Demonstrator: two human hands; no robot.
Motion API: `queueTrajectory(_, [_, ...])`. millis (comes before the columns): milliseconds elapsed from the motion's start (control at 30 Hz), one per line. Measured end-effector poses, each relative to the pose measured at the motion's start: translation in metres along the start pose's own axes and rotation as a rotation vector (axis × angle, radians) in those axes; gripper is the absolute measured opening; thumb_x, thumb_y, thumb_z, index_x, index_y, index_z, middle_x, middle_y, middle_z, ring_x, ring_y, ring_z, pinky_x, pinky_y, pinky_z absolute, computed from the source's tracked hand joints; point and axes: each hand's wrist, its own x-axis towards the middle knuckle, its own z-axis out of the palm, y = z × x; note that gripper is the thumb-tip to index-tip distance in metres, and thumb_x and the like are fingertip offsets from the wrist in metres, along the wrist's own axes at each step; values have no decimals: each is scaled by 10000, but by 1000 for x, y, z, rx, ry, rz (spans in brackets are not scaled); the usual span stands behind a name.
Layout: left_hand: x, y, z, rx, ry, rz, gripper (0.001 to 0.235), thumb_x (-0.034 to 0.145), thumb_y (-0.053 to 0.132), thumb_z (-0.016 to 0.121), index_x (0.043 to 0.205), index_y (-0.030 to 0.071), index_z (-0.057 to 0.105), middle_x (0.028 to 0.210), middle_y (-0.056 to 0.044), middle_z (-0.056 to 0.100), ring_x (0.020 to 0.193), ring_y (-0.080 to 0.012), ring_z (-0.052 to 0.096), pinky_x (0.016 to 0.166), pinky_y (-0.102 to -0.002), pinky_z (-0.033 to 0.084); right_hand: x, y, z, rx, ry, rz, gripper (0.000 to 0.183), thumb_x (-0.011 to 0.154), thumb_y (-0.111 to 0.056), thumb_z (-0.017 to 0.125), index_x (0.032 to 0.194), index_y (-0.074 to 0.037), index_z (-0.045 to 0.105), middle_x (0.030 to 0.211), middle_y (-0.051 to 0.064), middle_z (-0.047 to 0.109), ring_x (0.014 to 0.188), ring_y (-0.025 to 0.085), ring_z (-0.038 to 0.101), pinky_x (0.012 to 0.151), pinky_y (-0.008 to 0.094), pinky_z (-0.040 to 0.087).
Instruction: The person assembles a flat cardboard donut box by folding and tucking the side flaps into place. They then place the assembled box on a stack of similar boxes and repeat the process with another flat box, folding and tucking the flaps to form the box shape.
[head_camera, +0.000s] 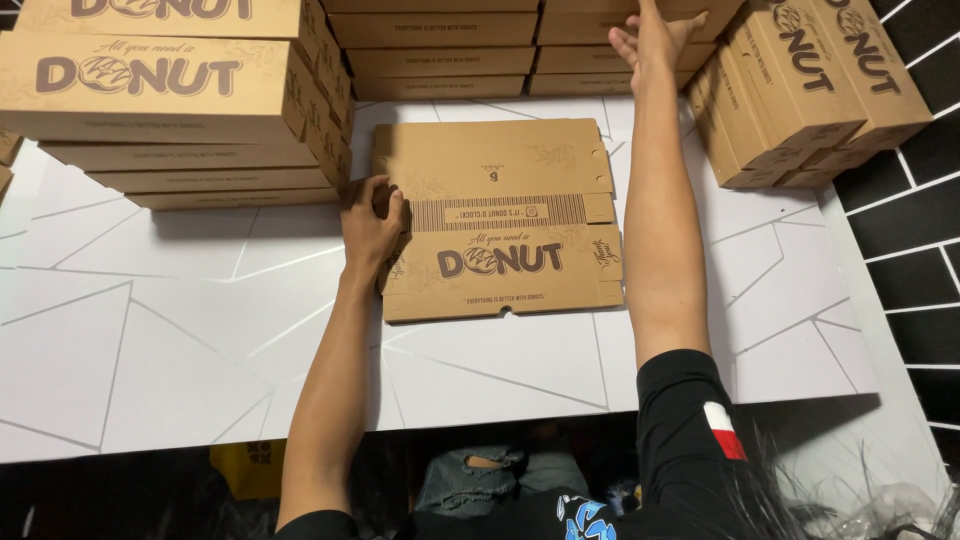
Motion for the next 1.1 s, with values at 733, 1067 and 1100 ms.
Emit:
queueTrajectory(733, [1,-1,2,-2,1,-36,279,966,327,634,1181,151,665,1046,-49,745,915,-247,713,787,-382,559,7,5,3,-62,-35,-33,1194,838,-228,705,1596,-200,-216,800,87,544,681,185,679,821,332,742])
queueTrajectory(1067, [1,-3,2,-5,24,-2,265,964,315,641,1162,141,666,1051,-57,731,919,-249,705,791,-382,563,-1,21,-1,122,-91,-108,1237,811,-151,812,1599,-364,-116,718,68,539,597,125,510,784,331,660])
queueTrajectory(1100, [1,-3,2,0,32,4,264,957,315,640,1154,141,665,1076,-53,718,949,-255,695,807,-396,545,0,22,-1,72,-86,-114,1253,790,-202,822,1599,-356,-123,748,70,565,652,131,582,894,355,694])
